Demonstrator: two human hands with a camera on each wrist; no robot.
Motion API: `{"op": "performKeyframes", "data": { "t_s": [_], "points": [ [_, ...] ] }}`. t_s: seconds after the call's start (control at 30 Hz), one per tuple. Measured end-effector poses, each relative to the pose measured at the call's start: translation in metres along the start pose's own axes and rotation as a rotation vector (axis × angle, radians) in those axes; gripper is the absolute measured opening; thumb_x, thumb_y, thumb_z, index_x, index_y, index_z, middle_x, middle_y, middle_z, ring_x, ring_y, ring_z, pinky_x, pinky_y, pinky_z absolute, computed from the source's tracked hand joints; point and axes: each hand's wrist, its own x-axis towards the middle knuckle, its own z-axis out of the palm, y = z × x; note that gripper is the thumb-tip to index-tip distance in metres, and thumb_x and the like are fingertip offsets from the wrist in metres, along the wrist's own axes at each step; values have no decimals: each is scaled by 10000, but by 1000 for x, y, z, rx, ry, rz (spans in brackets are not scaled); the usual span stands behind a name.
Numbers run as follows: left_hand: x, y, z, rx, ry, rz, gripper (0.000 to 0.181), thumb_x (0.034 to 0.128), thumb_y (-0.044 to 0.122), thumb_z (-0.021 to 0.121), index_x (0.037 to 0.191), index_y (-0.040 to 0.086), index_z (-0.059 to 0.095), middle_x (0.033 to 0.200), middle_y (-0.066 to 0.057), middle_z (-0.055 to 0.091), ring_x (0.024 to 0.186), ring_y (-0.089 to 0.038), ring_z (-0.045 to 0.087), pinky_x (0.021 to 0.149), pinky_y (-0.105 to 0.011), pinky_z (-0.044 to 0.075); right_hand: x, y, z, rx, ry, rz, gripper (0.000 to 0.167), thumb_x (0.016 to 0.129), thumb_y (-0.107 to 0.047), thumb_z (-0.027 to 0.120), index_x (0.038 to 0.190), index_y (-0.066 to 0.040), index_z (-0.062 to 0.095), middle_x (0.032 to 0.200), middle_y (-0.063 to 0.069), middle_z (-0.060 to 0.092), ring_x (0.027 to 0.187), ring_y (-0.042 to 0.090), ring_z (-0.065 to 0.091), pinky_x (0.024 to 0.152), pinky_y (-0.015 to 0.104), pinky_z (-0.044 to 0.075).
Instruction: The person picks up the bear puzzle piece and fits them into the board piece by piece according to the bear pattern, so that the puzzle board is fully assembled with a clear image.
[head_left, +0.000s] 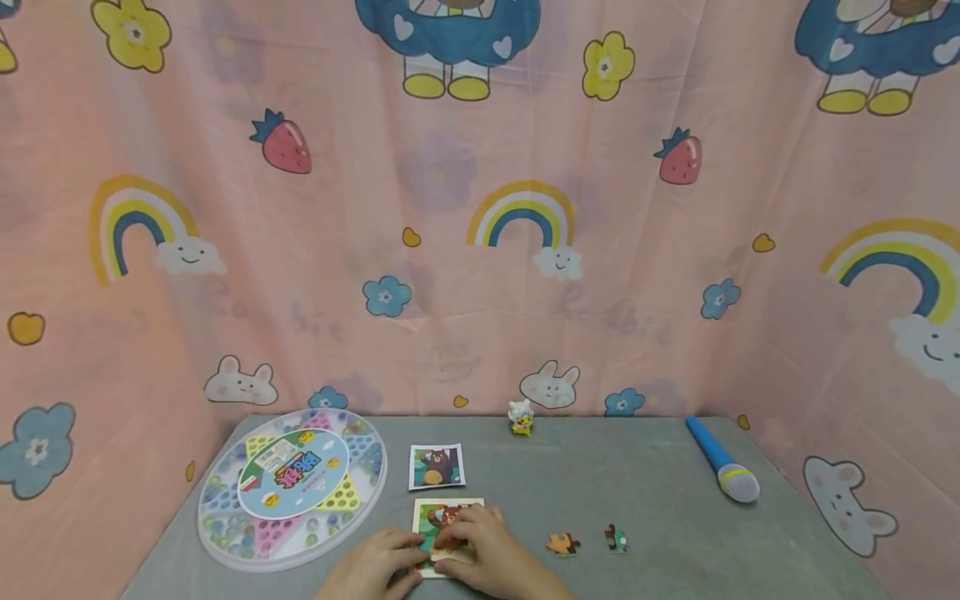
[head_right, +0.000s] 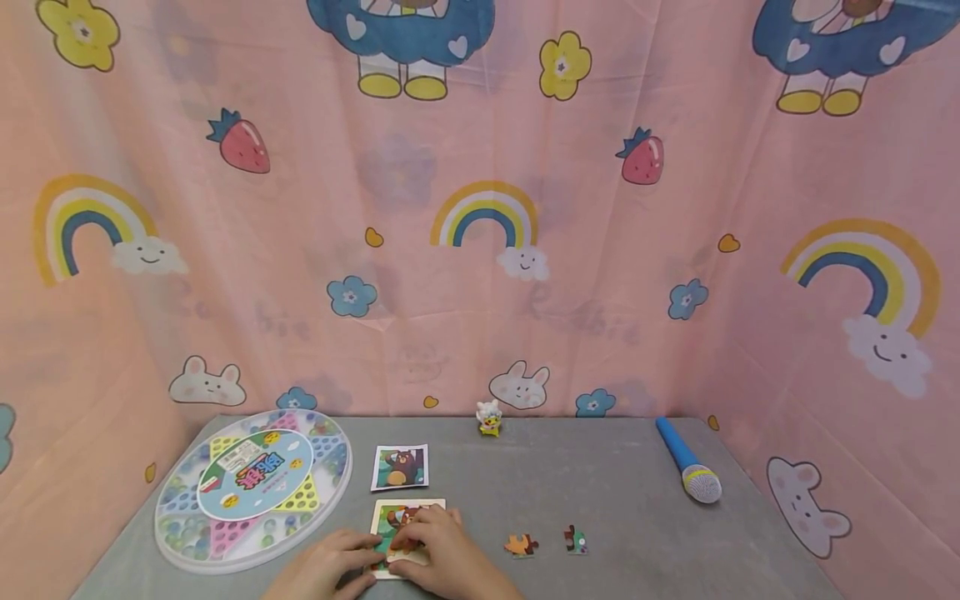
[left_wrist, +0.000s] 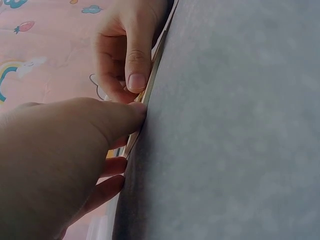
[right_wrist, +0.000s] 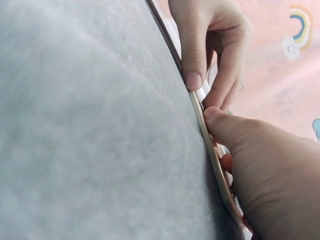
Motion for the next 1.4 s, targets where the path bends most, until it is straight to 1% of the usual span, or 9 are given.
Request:
{"op": "performKeyframes", "data": {
  "t_s": [0.13, 0.3, 0.53, 0.7, 0.87, 0.93, 1.07, 1.13, 1.4],
  "points": [
    [0, 1, 0, -4, 0, -11, 291, 986, 332, 768, 1232, 179, 805, 1272, -1, 743, 1143, -187, 681, 908, -357, 603, 0, 0, 0, 5, -9, 8, 134, 984, -397, 770, 1053, -285, 792, 1034, -223, 665, 1030, -28, 565, 847, 315, 323],
    [0, 4, 1, -17, -6, -50, 286, 972, 324, 781, 1224, 191, 809, 1267, 23, 742, 1148, -174, 678, 916, -362, 601, -1, 0, 0, 10, -3, -4, 135, 994, -391, 758, 1058, -277, 793, 1035, -212, 665, 1024, -25, 561, 843, 309, 321],
    [1, 4, 1, -18, 23, -45, 271, 958, 316, 804, 1196, 188, 817, 1244, 10, 753, 1126, -186, 685, 881, -349, 608, -2, 1, 0, 10, 10, -14, 125, 1002, -379, 751, 1059, -275, 791, 1029, -212, 662, 1017, -24, 554, 848, 310, 326],
    [2, 5, 2, -44, 19, -75, 266, 948, 317, 812, 1185, 197, 820, 1237, 20, 753, 1120, -179, 681, 876, -347, 607, -2, 1, -1, 19, 4, -4, 124, 1006, -377, 746, 1056, -274, 791, 1032, -212, 666, 1027, -18, 562, 846, 314, 320],
    [1, 6, 2, -53, 23, -86, 261, 949, 320, 809, 1180, 200, 819, 1231, 25, 752, 1122, -178, 678, 878, -353, 606, -2, -1, -3, 50, 33, -15, 103, 994, -339, 762, 1038, -252, 795, 999, -191, 672, 973, -15, 551, 830, 305, 319],
    [1, 7, 2, -57, 27, -89, 262, 949, 319, 810, 1181, 198, 819, 1232, 24, 752, 1122, -178, 676, 876, -354, 606, -1, 0, -5, 91, 61, -36, 97, 986, -303, 776, 1033, -221, 797, 967, -153, 676, 921, -7, 551, 816, 275, 362],
    [3, 8, 1, -71, 12, -109, 270, 949, 325, 807, 1189, 201, 818, 1249, 28, 749, 1127, -173, 673, 876, -352, 606, 0, 3, -17, 169, 98, -68, 116, 989, -237, 777, 1052, -142, 799, 939, -45, 690, 863, 57, 591, 759, 237, 493],
    [4, 8, 2, -74, -6, -125, 277, 951, 338, 800, 1196, 208, 816, 1261, 33, 746, 1135, -169, 670, 890, -355, 604, -1, 6, -26, 179, 105, -56, 137, 995, -223, 769, 1073, -113, 794, 945, -14, 689, 866, 108, 612, 743, 252, 529],
    [4, 5, 1, -75, -19, -120, 267, 965, 334, 793, 1191, 193, 814, 1252, -4, 749, 1123, -200, 675, 892, -364, 603, -19, 28, -63, 70, 185, 83, 138, 991, -191, 768, 1099, -107, 779, 1024, -31, 701, 937, 152, 609, 828, 325, 523]
  ]
}}
